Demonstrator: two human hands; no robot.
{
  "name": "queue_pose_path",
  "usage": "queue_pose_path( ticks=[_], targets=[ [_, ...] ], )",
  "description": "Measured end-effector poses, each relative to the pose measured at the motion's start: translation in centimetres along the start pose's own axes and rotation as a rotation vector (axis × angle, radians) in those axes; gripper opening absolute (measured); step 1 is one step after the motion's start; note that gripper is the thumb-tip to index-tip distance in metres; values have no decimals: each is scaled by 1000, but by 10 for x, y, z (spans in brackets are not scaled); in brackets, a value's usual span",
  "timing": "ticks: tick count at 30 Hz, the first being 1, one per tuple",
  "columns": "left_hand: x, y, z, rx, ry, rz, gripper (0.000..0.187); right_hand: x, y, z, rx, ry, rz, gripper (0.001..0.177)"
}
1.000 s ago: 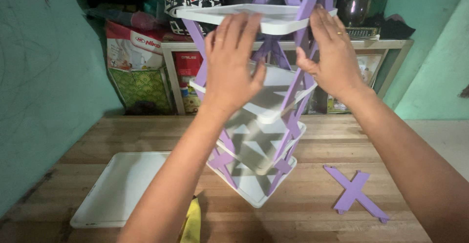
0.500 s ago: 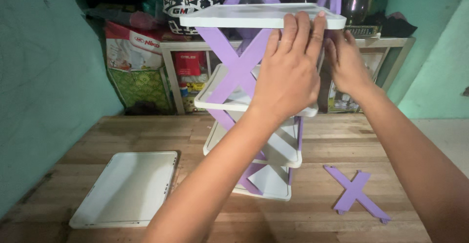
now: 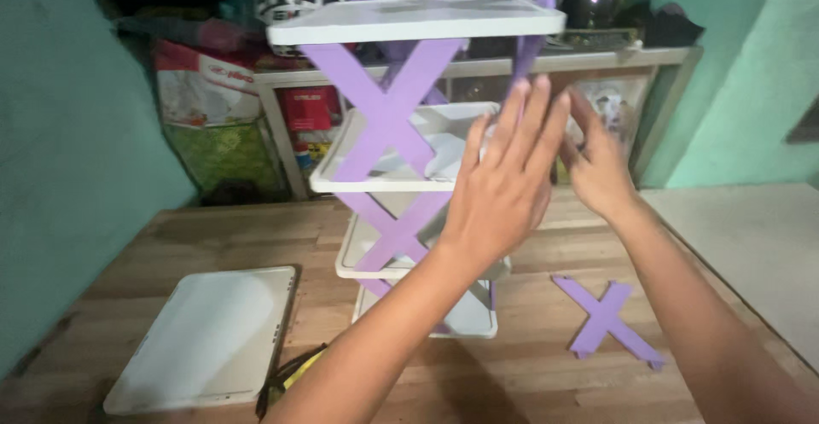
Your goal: The person assembles a multi-tier plastic shoe rack by inserting purple X-shaped connectors between white trays. They align and press each connector into place, then add a top tray to complete the structure.
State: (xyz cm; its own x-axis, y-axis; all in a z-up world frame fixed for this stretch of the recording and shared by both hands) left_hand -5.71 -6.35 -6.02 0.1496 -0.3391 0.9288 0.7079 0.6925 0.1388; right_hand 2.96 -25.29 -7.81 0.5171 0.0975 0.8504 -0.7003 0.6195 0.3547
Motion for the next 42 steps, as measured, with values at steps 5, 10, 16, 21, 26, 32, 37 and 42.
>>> queue_pose_path(
  ticks=[5, 10, 16, 21, 26, 32, 37, 42],
  targets=[
    [-33, -28, -29, -120, 176, -119, 74, -89, -40, 45, -49, -15, -214, 40],
    [-82, -54, -74, -376, 333, 34, 70, -201, -94, 81, -75, -54, -509, 32],
    [-157, -96, -151, -556, 440, 222, 66, -314, -126, 80, -82, -124, -514, 33],
    [-224, -124, -209, -640, 576, 402, 67, -360, -123, 65, -226, -97, -878, 31],
    [-256, -143, -227, -500, 671, 449, 68, -343, -97, 58, -645, -8, -561, 36],
    [-260, -148, -232, -464, 679, 439, 71, -337, -97, 52, -585, 65, -563, 42],
    [-270, -145, -230, -562, 645, 434, 71, -341, -102, 52, -458, -35, -611, 38],
    [-269, -132, -227, -530, 501, 514, 66, -336, -95, 60, -207, -153, -482, 39]
  ],
)
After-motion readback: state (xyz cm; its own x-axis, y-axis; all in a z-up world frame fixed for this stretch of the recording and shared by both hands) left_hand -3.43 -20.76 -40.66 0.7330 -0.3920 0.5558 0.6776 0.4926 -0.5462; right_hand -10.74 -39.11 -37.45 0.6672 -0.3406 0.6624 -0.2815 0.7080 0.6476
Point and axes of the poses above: each hand's wrist, its own x-axis towards the middle knuckle, its own z-axis out of the back of the hand, y = z × x, the point moved 4 cm from there along x, towards the middle knuckle, and after that the axes turned 5 degrees about x, right-handed, at the moved point
